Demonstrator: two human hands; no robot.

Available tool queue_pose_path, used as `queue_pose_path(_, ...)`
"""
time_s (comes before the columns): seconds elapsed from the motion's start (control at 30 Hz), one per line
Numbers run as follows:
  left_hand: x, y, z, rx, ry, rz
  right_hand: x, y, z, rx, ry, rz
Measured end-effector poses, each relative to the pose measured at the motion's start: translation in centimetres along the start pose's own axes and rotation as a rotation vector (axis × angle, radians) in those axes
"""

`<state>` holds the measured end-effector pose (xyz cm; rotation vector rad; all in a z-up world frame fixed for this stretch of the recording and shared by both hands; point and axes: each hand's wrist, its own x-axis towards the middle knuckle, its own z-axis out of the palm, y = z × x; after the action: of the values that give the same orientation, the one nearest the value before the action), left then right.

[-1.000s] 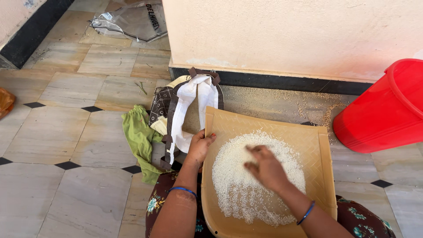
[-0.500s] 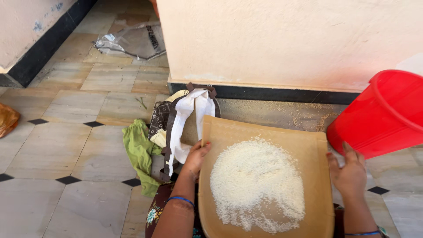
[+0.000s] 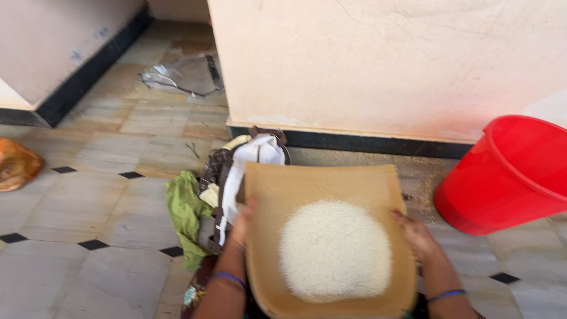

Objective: The person scoops rice from a cloth bag into a shallow tray, sifts through it by hand to remove debris, and winnows the rice by shaking the tray. The cleaned rice is then poured into a red bucket.

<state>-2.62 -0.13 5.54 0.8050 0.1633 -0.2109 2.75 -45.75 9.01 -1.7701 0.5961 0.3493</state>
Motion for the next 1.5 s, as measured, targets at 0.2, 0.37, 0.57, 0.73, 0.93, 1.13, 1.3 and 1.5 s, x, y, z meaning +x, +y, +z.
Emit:
queue_pose_path(0.2,2.8,-2.1,0.4,0.178,0.332,-0.209,1.8,1.2,-1.6,0.077,0.007,-0.004)
queue_pose_path(0.37,2.7,-0.8,1.7,0.093,0.265,-0.197,-0.3,0.6,-0.8,0.032,0.109,0.016)
queue_pose_path(0.57,3.5,6.5,7.7,0.211,0.117,0.217,-2.2,-5.6,-5.5,0.354,-0.013,-0.403)
queue_pose_path(0.73,7.2,1.1,4.0,0.313,0.251,-0.015,2.6,-1.3,-3.5,0.362,0.109,-0.185)
queue_pose_path(0.93,8.2,-2.6,1.0,0.130,0.321,-0.297,1.7,-0.6,-2.4,0.243,0.092,0.206)
queue_pose_path(1.13,6.6,3.1,3.3,0.264,0.110,0.268,2.6,-4.5,-3.3,0.487,-0.048,-0.341)
queue_pose_path(1.3,9.9,-2.1,-2.0,0.402,0.310,-0.039,6.1,0.3,0.6,0.388,-0.012,0.056)
queue_pose_path(1.5,11.0,0.0,-3.9,0.229,0.267,-0.148,4.8,-0.9,1.8,0.404,-0.064,0.106)
